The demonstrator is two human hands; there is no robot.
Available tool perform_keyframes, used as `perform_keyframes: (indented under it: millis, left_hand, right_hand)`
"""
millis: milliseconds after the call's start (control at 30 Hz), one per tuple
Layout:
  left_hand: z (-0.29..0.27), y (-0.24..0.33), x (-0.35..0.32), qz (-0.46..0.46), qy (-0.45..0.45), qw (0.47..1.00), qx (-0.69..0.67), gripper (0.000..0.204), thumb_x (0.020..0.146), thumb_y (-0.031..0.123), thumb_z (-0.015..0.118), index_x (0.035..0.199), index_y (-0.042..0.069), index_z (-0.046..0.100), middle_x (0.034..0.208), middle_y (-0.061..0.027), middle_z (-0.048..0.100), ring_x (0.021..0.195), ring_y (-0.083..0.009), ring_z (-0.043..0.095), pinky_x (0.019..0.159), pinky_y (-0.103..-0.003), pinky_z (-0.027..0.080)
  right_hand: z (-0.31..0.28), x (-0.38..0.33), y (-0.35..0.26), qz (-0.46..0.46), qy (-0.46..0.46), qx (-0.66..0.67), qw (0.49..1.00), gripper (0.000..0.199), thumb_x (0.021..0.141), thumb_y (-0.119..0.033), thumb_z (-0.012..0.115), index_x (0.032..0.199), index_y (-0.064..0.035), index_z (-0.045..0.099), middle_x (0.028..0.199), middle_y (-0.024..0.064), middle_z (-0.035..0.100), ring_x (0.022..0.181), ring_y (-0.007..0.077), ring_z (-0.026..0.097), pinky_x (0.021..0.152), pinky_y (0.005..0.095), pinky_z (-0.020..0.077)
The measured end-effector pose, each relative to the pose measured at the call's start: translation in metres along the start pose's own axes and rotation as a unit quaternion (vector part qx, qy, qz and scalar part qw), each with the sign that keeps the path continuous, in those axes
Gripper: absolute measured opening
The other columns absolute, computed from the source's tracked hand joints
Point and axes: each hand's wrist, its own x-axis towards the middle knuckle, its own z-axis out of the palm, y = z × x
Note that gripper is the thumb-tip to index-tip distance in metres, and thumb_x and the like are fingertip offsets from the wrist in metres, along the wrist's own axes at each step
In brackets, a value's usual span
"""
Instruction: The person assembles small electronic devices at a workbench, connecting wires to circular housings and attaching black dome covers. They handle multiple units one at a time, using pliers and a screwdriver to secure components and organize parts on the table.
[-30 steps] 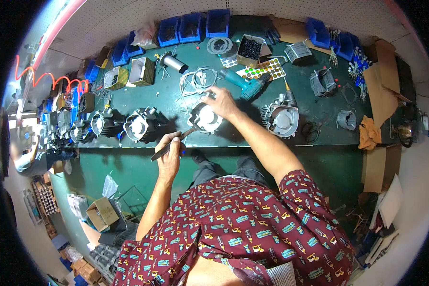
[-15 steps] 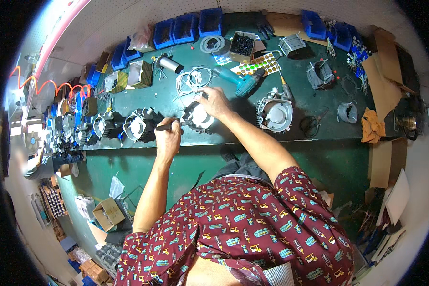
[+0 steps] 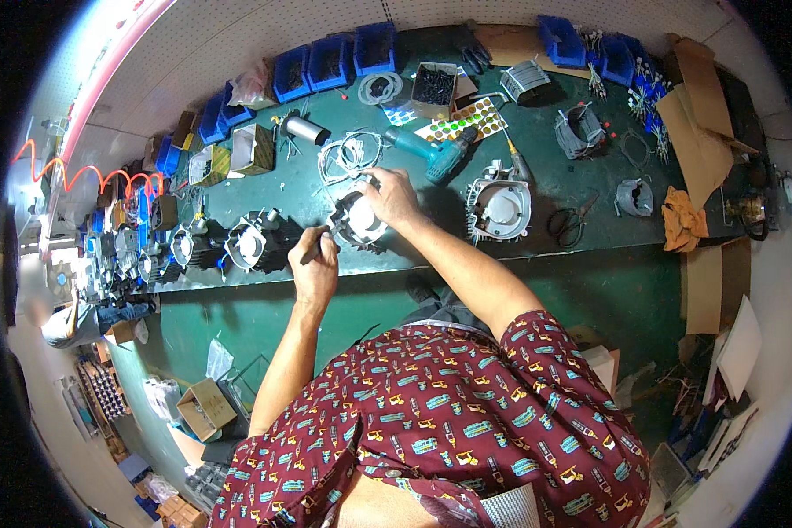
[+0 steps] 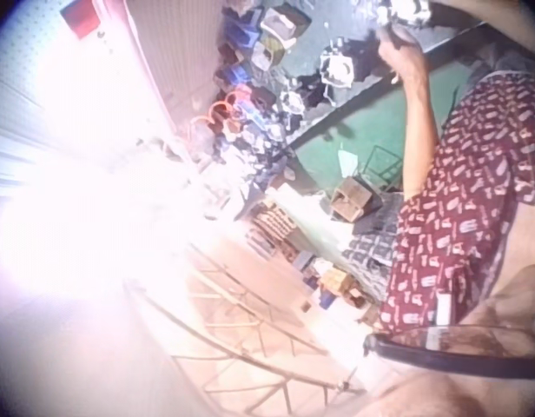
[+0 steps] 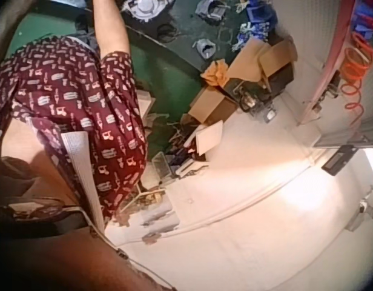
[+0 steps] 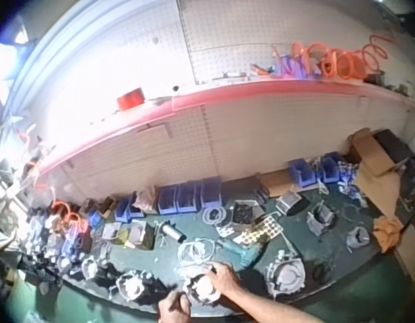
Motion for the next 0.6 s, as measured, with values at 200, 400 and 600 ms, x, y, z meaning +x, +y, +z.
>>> perform_keyframes:
  millis: [200,400,600]
  left_hand:
    - [0.011,-0.007,-0.020,0.048,-0.001,0.999,0.024,0.024,0.091,0.006,0.062,0.114,0.002,0.060,0.073,-0.0238,0.064,0.064,-0.0412,0.066,0.060,-0.044,0.051]
    - [0.024,-0.008,-0.044,-0.011,-0.061,0.998,-0.006,0.028,0.091,0.004,0.062,0.118,0.002,0.055,0.062,-0.0167,0.058,0.053,-0.0373,0.060,0.049,-0.043,0.046]
    - [0.021,0.001,-0.043,0.036,-0.033,0.995,0.090,0.028,0.091,0.008,0.062,0.118,0.001,0.056,0.075,-0.0242,0.064,0.067,-0.0436,0.066,0.057,-0.050,0.050]
  right_hand:
    - [-0.002,-0.006,-0.009,0.011,0.007,-0.016,1.000,0.035,0.084,-0.029,0.074,0.113,-0.0090,0.072,0.106,0.0196,0.070,0.106,0.0379,0.061,0.096,0.0438,0.0481]
    - [-0.002,-0.013,-0.015,-0.003,0.051,-0.045,0.998,0.033,0.085,-0.029,0.074,0.110,-0.0075,0.072,0.105,0.0187,0.070,0.106,0.0377,0.061,0.095,0.0441,0.0485]
    - [-0.002,-0.009,-0.014,0.002,0.045,-0.037,0.998,0.033,0.084,-0.031,0.075,0.107,-0.0070,0.073,0.105,0.0183,0.071,0.106,0.0370,0.061,0.093,0.0444,0.0492]
